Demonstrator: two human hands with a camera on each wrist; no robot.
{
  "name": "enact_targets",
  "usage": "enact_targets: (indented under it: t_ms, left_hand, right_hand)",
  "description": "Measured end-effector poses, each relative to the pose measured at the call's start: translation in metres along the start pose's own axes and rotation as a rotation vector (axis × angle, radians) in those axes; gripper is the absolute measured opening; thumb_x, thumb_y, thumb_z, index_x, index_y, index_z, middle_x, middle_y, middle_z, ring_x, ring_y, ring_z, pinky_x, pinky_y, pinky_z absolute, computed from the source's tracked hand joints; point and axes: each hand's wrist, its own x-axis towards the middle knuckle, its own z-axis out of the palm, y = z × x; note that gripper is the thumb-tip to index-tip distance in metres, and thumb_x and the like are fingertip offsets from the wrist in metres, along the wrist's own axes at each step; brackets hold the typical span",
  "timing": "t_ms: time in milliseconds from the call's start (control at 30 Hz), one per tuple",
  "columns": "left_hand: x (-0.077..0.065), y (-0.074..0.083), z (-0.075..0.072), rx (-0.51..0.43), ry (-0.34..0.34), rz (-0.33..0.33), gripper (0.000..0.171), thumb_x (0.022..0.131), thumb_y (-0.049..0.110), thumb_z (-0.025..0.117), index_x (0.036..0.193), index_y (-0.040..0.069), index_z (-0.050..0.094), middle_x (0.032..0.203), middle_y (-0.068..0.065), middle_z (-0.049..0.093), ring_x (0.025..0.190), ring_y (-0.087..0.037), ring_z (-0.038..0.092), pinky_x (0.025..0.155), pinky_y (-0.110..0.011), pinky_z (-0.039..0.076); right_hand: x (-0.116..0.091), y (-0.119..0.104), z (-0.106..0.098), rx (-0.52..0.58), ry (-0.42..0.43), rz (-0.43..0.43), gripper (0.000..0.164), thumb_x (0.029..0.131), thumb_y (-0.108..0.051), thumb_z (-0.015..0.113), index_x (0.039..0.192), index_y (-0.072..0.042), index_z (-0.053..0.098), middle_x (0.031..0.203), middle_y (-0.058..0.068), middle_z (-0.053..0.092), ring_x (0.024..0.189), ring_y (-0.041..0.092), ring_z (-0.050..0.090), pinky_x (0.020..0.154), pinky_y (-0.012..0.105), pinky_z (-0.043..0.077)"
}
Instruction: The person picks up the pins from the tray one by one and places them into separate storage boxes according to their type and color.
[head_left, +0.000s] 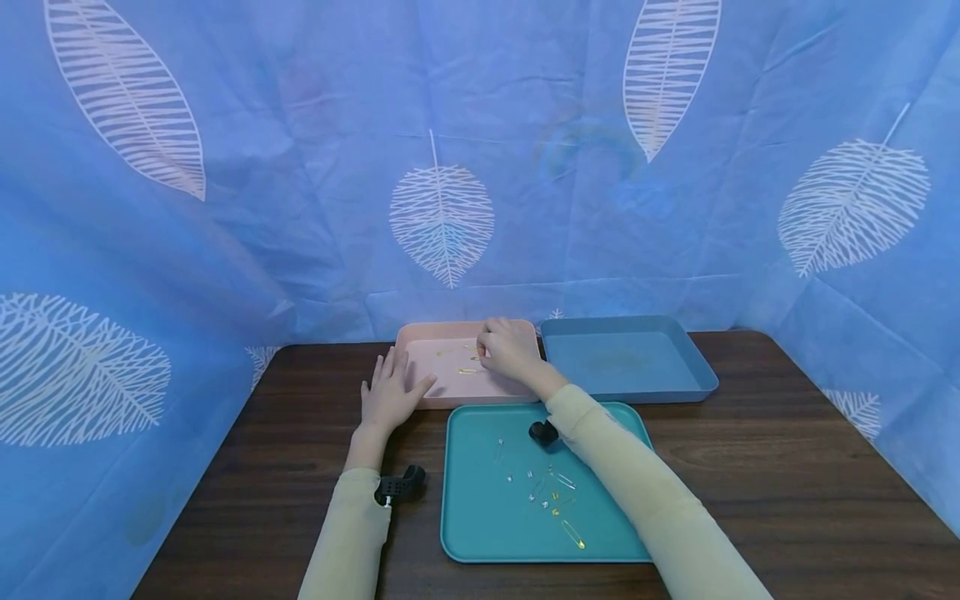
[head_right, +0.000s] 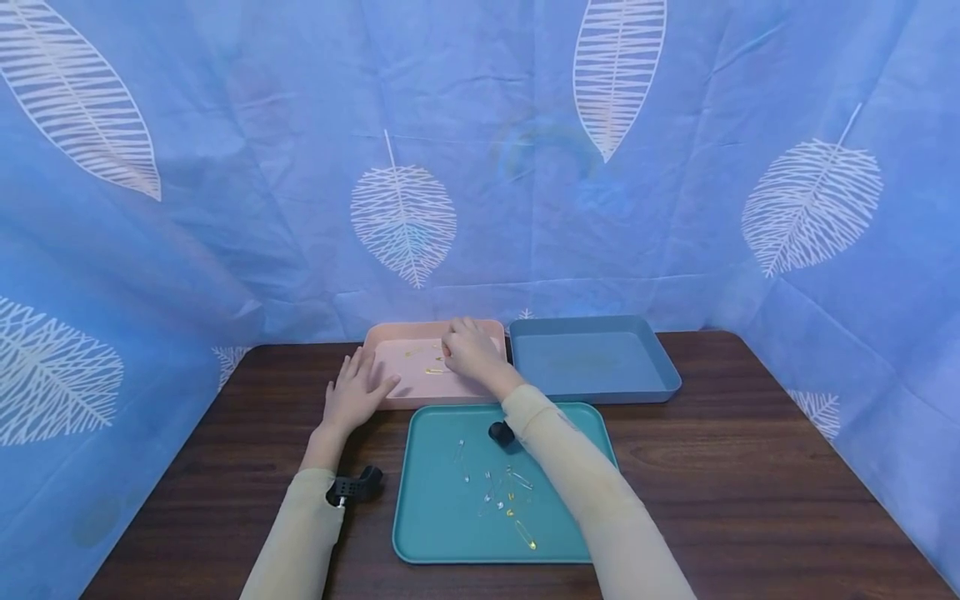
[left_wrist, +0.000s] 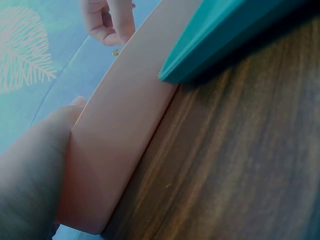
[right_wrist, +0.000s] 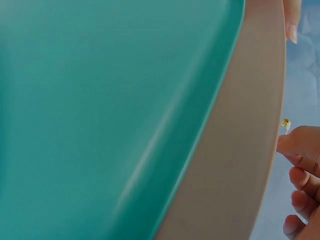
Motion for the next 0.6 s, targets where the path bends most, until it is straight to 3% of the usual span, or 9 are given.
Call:
enact_targets:
  t_ms: [433,600]
  left_hand:
    - [-0.001,0.0,0.002,-0.005,0.03,0.004,0.091,0.088,0.071,0.049,0.155,0.013,0.029,0.164,-0.012,0.017,0.15,-0.04,0.016,0.11,-0.076,0.015]
    - [0.0,0.001,0.001,0.001,0.011,-0.005,0.088,0.089,0.068,0.05,0.156,0.015,0.026,0.165,-0.012,0.014,0.151,-0.039,0.013,0.111,-0.075,0.014]
  right_hand:
    - [0.019,-0.005,0.005,0.028,-0.038,0.028,0.019,0.09,-0.011,0.066,0.072,-0.014,0.059,0.09,0.005,0.054,0.083,0.021,0.042,0.073,0.034,0.038]
    - [0.026,-0.006,0.009,0.026,-0.041,0.036,0.02,0.089,-0.011,0.065,0.071,-0.014,0.059,0.09,0.005,0.054,0.083,0.021,0.042,0.075,0.035,0.039]
